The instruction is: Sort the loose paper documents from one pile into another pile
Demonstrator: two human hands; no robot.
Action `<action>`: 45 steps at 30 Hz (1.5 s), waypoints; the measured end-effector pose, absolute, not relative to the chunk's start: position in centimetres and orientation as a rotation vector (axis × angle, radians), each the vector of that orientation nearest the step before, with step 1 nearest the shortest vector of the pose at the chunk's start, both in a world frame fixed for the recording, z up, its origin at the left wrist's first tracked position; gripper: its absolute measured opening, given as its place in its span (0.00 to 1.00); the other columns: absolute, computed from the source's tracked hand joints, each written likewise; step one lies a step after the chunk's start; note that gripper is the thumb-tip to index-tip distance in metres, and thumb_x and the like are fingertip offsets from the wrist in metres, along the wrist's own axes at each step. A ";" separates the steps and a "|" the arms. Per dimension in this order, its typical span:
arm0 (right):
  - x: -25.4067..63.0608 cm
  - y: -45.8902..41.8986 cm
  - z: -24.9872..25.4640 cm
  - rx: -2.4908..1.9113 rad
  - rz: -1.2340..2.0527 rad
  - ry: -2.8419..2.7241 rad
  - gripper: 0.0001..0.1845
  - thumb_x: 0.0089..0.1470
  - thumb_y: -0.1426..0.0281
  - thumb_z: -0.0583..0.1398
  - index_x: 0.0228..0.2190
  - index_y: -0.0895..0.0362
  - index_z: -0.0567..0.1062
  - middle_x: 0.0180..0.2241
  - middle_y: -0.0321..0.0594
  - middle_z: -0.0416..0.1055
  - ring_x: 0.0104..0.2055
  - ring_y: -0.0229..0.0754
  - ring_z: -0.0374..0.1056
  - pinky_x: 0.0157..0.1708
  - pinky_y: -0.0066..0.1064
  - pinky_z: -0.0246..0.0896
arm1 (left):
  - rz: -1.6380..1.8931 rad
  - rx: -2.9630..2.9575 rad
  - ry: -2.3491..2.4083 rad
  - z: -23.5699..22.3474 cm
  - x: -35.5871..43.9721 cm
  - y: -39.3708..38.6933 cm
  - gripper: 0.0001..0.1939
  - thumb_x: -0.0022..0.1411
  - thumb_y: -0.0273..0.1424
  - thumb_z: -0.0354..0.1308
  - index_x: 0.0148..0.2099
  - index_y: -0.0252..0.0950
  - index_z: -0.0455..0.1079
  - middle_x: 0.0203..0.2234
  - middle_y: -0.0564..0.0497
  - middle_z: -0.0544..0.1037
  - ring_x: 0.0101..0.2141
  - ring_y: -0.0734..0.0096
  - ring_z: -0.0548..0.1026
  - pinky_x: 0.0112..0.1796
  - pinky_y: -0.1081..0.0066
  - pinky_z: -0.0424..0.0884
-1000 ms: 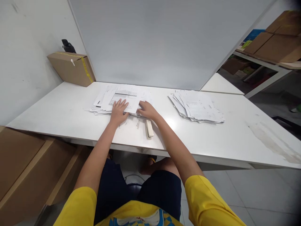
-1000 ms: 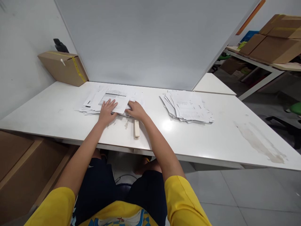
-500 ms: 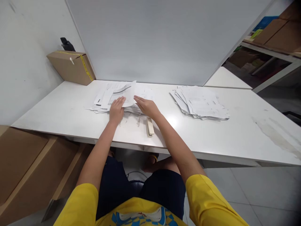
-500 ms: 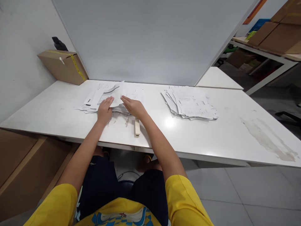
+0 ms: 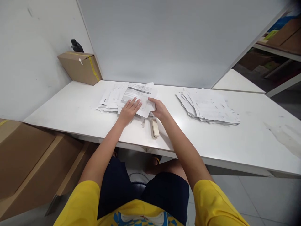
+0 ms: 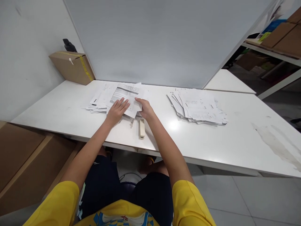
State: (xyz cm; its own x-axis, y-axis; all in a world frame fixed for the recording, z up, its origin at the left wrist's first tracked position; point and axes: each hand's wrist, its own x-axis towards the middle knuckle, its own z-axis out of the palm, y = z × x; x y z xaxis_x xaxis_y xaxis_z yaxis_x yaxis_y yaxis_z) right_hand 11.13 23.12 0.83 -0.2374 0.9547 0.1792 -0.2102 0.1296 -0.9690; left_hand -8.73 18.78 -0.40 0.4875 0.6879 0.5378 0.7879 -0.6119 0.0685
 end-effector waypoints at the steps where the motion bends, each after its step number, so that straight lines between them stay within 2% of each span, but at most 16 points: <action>1: 11.2 23.1 0.9 -0.815 1.409 -1.311 0.27 0.48 0.47 0.62 0.40 0.55 0.73 0.40 0.49 0.79 0.48 0.60 0.75 0.48 0.55 0.73 | -0.805 -2.534 -1.294 -0.4 -8.7 18.8 0.29 0.70 0.19 0.38 0.66 0.43 0.65 0.66 0.47 0.66 0.69 0.63 0.52 0.69 0.51 0.52; 4: 11.0 22.8 1.0 -0.842 1.462 -1.226 0.25 0.44 0.50 0.66 0.39 0.54 0.73 0.41 0.48 0.79 0.50 0.59 0.74 0.50 0.54 0.71 | -0.828 -2.511 -1.333 -0.2 -8.7 18.7 0.29 0.70 0.19 0.39 0.66 0.44 0.65 0.66 0.48 0.64 0.70 0.63 0.50 0.69 0.50 0.50; 9: 10.6 22.9 2.4 -0.893 1.204 -1.214 0.22 0.40 0.56 0.68 0.36 0.54 0.74 0.39 0.40 0.79 0.48 0.53 0.74 0.53 0.49 0.69 | -0.939 -2.473 -1.352 -0.1 -9.2 19.2 0.29 0.70 0.21 0.40 0.67 0.45 0.62 0.67 0.48 0.63 0.70 0.62 0.49 0.70 0.49 0.44; 12: 12.2 22.8 3.7 -0.864 1.014 -1.273 0.19 0.43 0.56 0.68 0.34 0.54 0.76 0.38 0.38 0.78 0.46 0.51 0.73 0.53 0.46 0.67 | -1.147 -2.267 -1.534 -0.1 -10.2 20.0 0.29 0.70 0.27 0.45 0.71 0.36 0.54 0.71 0.44 0.55 0.72 0.55 0.43 0.71 0.49 0.36; 14: 14.3 21.8 3.9 -0.829 0.892 -1.208 0.21 0.44 0.53 0.68 0.36 0.54 0.76 0.39 0.38 0.78 0.47 0.49 0.72 0.53 0.43 0.67 | -1.273 -2.150 -1.641 0.1 -10.9 20.4 0.33 0.71 0.35 0.46 0.73 0.28 0.46 0.72 0.41 0.48 0.72 0.46 0.40 0.71 0.46 0.35; 16: 17.2 19.9 3.2 -0.808 0.800 -1.090 0.24 0.44 0.49 0.67 0.36 0.54 0.76 0.39 0.40 0.78 0.46 0.48 0.72 0.51 0.40 0.67 | -1.385 -2.121 -1.675 0.4 -11.2 20.2 0.37 0.71 0.45 0.45 0.73 0.29 0.43 0.73 0.41 0.47 0.72 0.42 0.39 0.70 0.43 0.38; 18: 20.3 17.3 1.9 -0.839 0.715 -0.998 0.26 0.43 0.46 0.68 0.34 0.54 0.76 0.37 0.40 0.78 0.45 0.48 0.72 0.49 0.39 0.67 | -1.496 -2.164 -1.612 1.0 -10.8 19.5 0.38 0.69 0.52 0.45 0.73 0.37 0.46 0.71 0.44 0.53 0.72 0.45 0.43 0.70 0.44 0.43; 21: 24.6 13.5 -0.2 -0.946 0.612 -0.924 0.24 0.43 0.47 0.69 0.31 0.54 0.76 0.34 0.40 0.77 0.42 0.47 0.71 0.46 0.38 0.67 | -1.570 -2.376 -1.374 2.1 -8.0 17.0 0.34 0.71 0.52 0.45 0.71 0.39 0.50 0.67 0.43 0.63 0.69 0.52 0.55 0.68 0.47 0.52; 23: 27.1 11.6 -1.4 -0.988 0.567 -0.886 0.23 0.44 0.48 0.68 0.31 0.54 0.77 0.34 0.39 0.77 0.42 0.47 0.71 0.46 0.38 0.66 | -1.518 -2.634 -1.220 2.6 -4.5 14.7 0.35 0.72 0.50 0.45 0.72 0.38 0.46 0.67 0.41 0.62 0.68 0.53 0.57 0.67 0.48 0.54; 27: 31.5 9.6 -2.7 -0.974 0.491 -0.802 0.20 0.45 0.51 0.67 0.31 0.54 0.76 0.36 0.39 0.76 0.45 0.47 0.70 0.49 0.39 0.65 | -1.542 -2.942 -1.202 2.5 4.2 10.3 0.45 0.68 0.53 0.51 0.75 0.45 0.32 0.74 0.44 0.42 0.72 0.52 0.44 0.68 0.51 0.49; 33: 35.3 8.3 -3.4 -0.920 0.428 -0.585 0.11 0.42 0.61 0.63 0.27 0.53 0.70 0.32 0.35 0.71 0.45 0.43 0.69 0.50 0.36 0.64 | -1.854 -2.798 -1.173 0.1 13.0 10.0 0.45 0.69 0.48 0.52 0.74 0.44 0.27 0.74 0.41 0.37 0.72 0.51 0.33 0.69 0.46 0.39; 35: 35.5 8.1 -3.6 -0.908 0.449 -0.556 0.10 0.40 0.63 0.62 0.27 0.54 0.69 0.31 0.34 0.70 0.44 0.42 0.68 0.48 0.33 0.63 | -1.910 -2.757 -1.250 -1.0 13.7 11.2 0.48 0.68 0.48 0.54 0.74 0.42 0.27 0.73 0.36 0.39 0.72 0.48 0.36 0.68 0.45 0.40; 38: 35.4 8.0 -4.0 -0.928 0.525 -0.567 0.11 0.39 0.65 0.63 0.25 0.54 0.66 0.27 0.31 0.65 0.37 0.38 0.67 0.41 0.30 0.63 | -1.950 -2.872 -1.450 -2.4 13.5 12.3 0.50 0.68 0.46 0.55 0.74 0.38 0.24 0.69 0.28 0.53 0.69 0.45 0.54 0.64 0.43 0.54; 40: 35.4 8.0 -4.4 -0.980 0.546 -0.564 0.13 0.40 0.65 0.63 0.24 0.53 0.63 0.24 0.28 0.59 0.30 0.35 0.62 0.35 0.28 0.60 | -1.934 -2.944 -1.540 -2.9 13.1 12.2 0.49 0.68 0.42 0.55 0.74 0.36 0.24 0.65 0.28 0.61 0.66 0.46 0.62 0.61 0.46 0.60; 42: 35.4 8.0 -4.8 -1.030 0.518 -0.554 0.13 0.41 0.65 0.63 0.24 0.53 0.62 0.23 0.27 0.56 0.26 0.33 0.58 0.31 0.26 0.56 | -1.861 -2.976 -1.556 -3.0 12.8 11.5 0.47 0.68 0.38 0.56 0.74 0.36 0.27 0.64 0.29 0.63 0.64 0.47 0.64 0.60 0.48 0.63; 45: 35.5 8.2 -5.2 -1.065 0.472 -0.578 0.11 0.44 0.64 0.62 0.27 0.54 0.65 0.27 0.30 0.62 0.29 0.34 0.60 0.32 0.26 0.55 | -1.691 -3.032 -1.538 -2.7 12.8 10.7 0.45 0.67 0.35 0.55 0.75 0.35 0.32 0.62 0.29 0.66 0.61 0.45 0.68 0.56 0.49 0.68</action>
